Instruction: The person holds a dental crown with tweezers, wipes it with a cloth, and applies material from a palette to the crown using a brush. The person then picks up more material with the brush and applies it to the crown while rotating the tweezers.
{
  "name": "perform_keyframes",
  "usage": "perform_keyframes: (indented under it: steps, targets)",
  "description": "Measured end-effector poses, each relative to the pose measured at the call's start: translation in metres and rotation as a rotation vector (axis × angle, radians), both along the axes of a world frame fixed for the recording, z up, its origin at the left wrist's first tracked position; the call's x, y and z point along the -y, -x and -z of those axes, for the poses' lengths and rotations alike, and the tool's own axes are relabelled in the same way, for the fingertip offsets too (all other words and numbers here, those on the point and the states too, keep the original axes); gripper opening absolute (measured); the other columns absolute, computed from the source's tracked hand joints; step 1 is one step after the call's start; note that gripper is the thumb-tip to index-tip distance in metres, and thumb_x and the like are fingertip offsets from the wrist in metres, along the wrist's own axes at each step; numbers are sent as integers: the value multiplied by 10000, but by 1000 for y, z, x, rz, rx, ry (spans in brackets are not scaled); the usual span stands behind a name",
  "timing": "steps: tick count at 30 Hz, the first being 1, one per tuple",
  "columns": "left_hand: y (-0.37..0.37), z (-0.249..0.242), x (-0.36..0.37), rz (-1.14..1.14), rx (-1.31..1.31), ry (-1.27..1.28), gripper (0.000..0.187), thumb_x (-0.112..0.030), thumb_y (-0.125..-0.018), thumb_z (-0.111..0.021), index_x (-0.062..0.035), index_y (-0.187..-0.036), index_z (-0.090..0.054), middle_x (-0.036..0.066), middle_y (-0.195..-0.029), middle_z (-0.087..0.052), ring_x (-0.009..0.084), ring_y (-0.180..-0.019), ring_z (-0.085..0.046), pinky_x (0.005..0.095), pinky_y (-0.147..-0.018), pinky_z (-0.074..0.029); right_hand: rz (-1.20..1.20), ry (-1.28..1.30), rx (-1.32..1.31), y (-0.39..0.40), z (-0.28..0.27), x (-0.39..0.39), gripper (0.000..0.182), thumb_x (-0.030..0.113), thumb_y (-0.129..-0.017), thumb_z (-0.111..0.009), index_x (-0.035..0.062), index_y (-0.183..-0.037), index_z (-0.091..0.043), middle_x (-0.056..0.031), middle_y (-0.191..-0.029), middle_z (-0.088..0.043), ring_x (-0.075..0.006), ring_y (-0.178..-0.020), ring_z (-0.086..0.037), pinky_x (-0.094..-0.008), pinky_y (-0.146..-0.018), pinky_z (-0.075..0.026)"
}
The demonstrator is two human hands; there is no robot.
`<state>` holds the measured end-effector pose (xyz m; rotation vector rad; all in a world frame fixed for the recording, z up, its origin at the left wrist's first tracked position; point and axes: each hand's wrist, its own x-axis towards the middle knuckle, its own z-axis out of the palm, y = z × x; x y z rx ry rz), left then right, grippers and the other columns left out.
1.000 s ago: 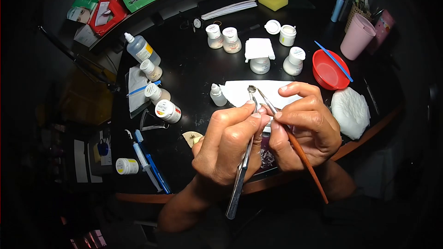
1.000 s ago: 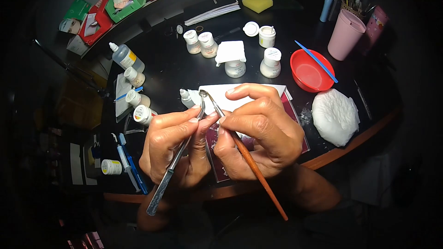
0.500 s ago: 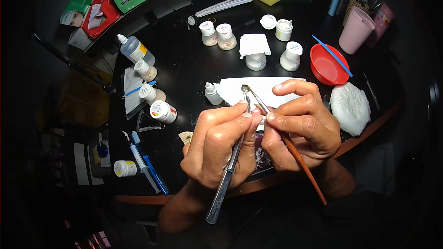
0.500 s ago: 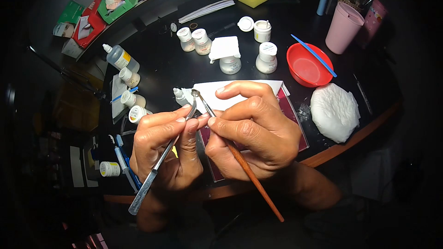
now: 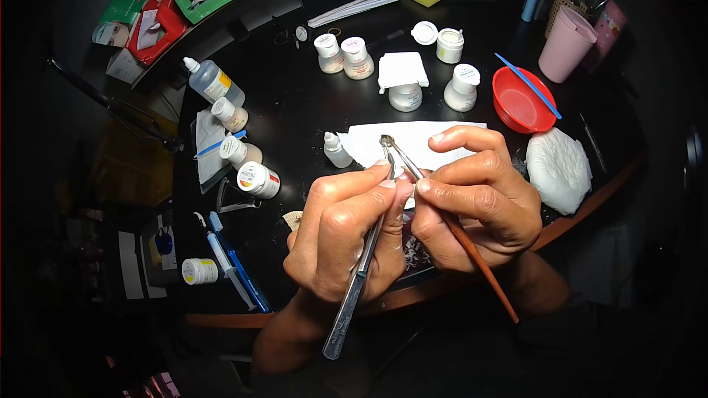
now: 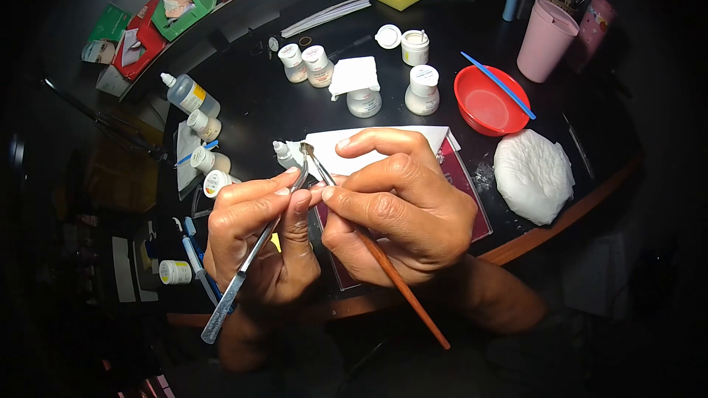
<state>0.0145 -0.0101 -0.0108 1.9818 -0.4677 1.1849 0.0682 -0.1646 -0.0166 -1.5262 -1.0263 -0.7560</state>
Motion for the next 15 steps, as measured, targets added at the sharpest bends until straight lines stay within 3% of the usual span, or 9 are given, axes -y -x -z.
perform_keyframes:
  steps: [15]
  targets:
    - [0, 2, 1, 1, -6, 34, 205, 19, -857, -815, 20, -987, -657, 203, -941, -714, 229, -770, -749, 286, -604, -609, 12, 6, -27, 2, -2, 0, 210, -74, -693, -789, -13, -892, -756, -76, -819, -664, -304, -970, -674, -382, -836, -568]
